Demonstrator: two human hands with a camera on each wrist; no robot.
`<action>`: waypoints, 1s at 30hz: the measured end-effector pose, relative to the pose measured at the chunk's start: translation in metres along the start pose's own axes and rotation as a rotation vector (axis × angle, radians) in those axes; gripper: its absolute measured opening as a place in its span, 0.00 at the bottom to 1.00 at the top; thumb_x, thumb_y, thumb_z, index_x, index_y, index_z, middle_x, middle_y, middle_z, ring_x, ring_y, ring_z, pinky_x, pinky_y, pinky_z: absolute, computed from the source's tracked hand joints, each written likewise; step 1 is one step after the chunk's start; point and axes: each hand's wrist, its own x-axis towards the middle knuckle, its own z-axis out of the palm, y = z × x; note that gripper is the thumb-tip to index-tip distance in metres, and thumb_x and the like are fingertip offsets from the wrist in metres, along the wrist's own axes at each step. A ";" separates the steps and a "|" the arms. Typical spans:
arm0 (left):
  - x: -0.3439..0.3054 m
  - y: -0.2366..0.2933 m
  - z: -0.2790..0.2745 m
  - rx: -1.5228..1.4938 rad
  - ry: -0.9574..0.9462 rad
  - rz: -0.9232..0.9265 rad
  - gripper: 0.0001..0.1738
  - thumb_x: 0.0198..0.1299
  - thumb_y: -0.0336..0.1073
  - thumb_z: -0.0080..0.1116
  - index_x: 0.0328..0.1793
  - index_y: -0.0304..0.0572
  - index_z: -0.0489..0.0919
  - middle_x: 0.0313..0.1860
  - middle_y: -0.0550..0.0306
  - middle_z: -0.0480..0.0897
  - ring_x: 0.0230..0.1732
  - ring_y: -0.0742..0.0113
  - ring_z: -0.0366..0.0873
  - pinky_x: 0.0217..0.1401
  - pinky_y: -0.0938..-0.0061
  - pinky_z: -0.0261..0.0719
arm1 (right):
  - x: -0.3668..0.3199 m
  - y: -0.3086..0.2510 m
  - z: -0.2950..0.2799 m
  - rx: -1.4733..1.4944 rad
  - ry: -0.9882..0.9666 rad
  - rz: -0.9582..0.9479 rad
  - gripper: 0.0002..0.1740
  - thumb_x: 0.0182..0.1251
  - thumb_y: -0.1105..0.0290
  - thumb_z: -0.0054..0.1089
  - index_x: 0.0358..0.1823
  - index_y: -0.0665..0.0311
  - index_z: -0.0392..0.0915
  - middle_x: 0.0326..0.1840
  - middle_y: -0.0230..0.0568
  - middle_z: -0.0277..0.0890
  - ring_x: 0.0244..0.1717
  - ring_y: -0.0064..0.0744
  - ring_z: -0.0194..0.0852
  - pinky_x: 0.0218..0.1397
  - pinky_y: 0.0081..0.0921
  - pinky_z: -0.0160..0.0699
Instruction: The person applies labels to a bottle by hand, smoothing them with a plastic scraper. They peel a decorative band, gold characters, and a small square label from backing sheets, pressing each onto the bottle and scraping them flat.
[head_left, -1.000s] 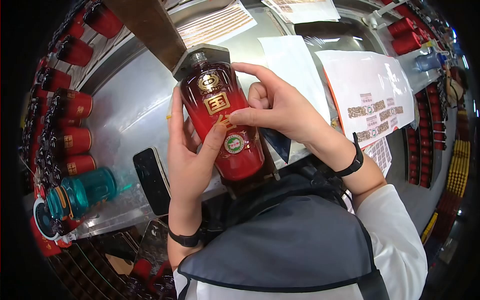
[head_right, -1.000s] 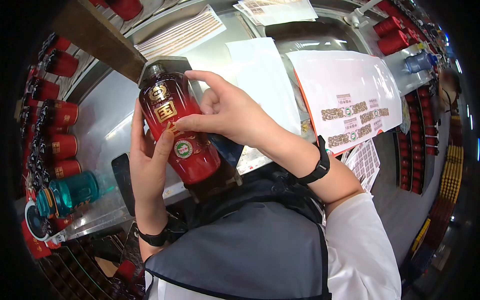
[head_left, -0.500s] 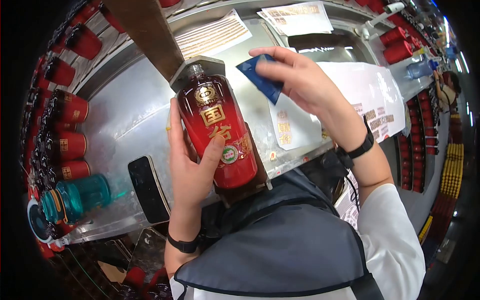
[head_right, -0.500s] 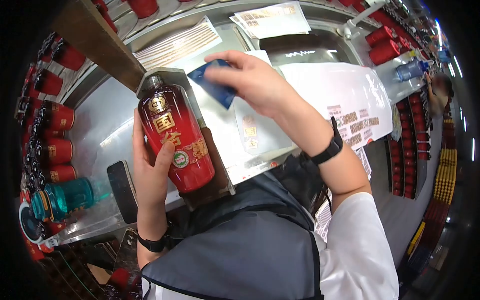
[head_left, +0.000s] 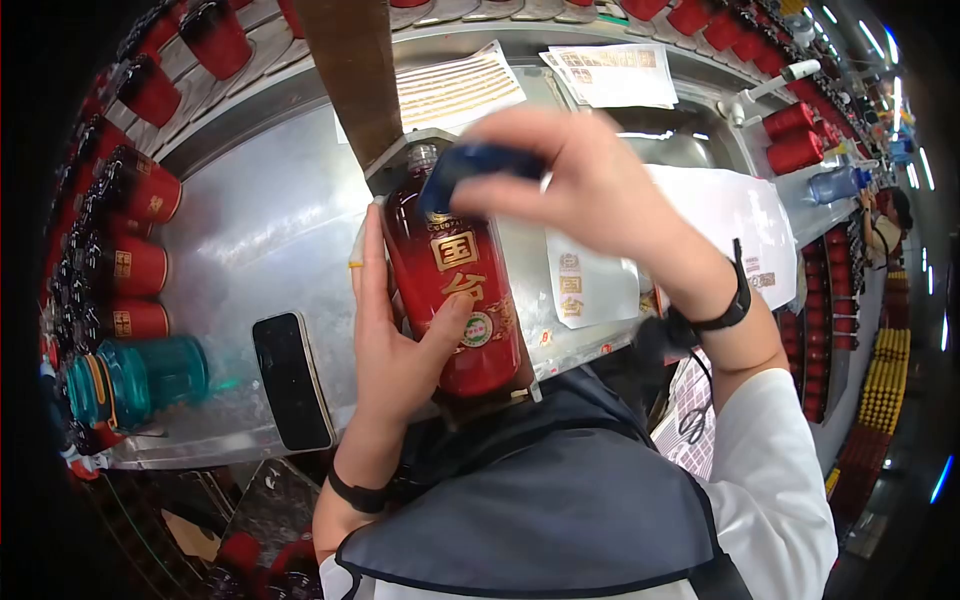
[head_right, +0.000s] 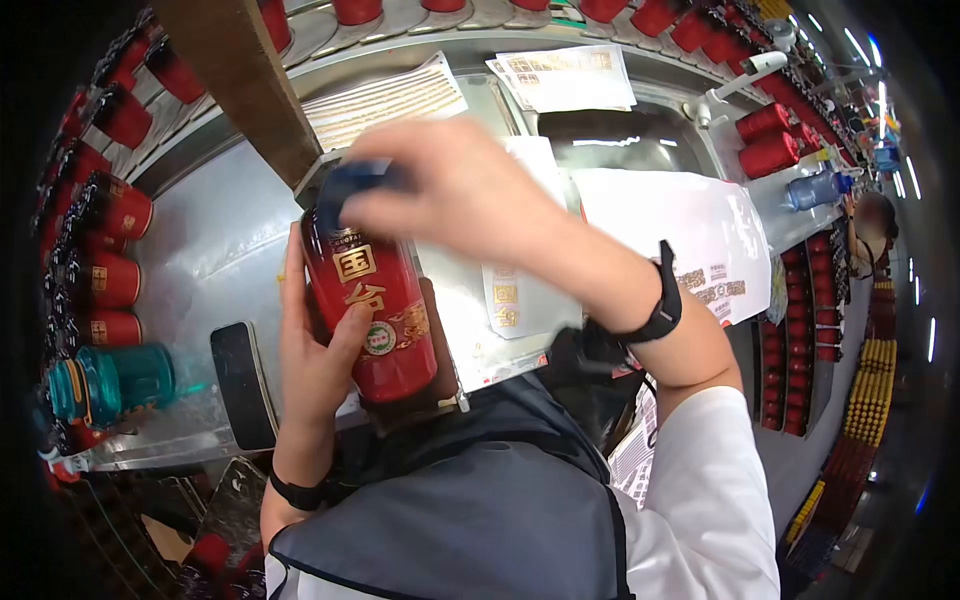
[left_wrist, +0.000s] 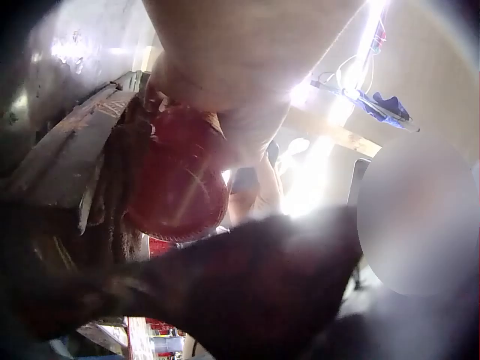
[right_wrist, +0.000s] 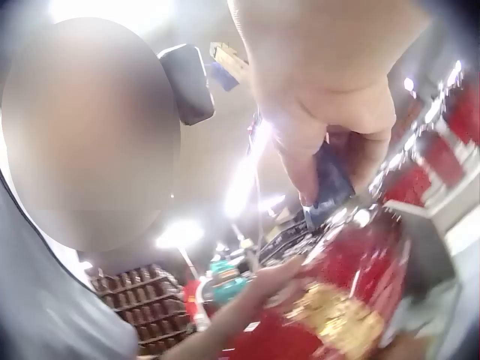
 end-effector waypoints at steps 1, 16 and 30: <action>0.000 0.000 0.001 -0.017 -0.002 0.001 0.53 0.58 0.29 0.67 0.84 0.38 0.44 0.72 0.44 0.60 0.70 0.58 0.67 0.71 0.66 0.69 | 0.004 0.002 -0.003 -0.177 0.164 -0.120 0.15 0.58 0.65 0.70 0.44 0.65 0.83 0.34 0.47 0.82 0.36 0.41 0.83 0.38 0.31 0.80; -0.034 -0.029 -0.023 0.594 -0.181 0.366 0.81 0.33 0.57 0.84 0.82 0.28 0.39 0.77 0.26 0.55 0.76 0.32 0.58 0.75 0.51 0.63 | -0.034 -0.016 0.016 -0.257 0.069 -0.423 0.21 0.41 0.78 0.68 0.43 0.59 0.85 0.38 0.33 0.82 0.36 0.38 0.78 0.37 0.29 0.80; -0.025 -0.019 -0.021 0.624 -0.059 0.499 0.75 0.31 0.57 0.86 0.80 0.29 0.52 0.78 0.31 0.57 0.76 0.37 0.60 0.76 0.55 0.65 | -0.043 -0.017 0.015 -0.242 -0.049 -0.506 0.23 0.41 0.78 0.67 0.45 0.62 0.87 0.38 0.37 0.82 0.38 0.38 0.79 0.39 0.32 0.77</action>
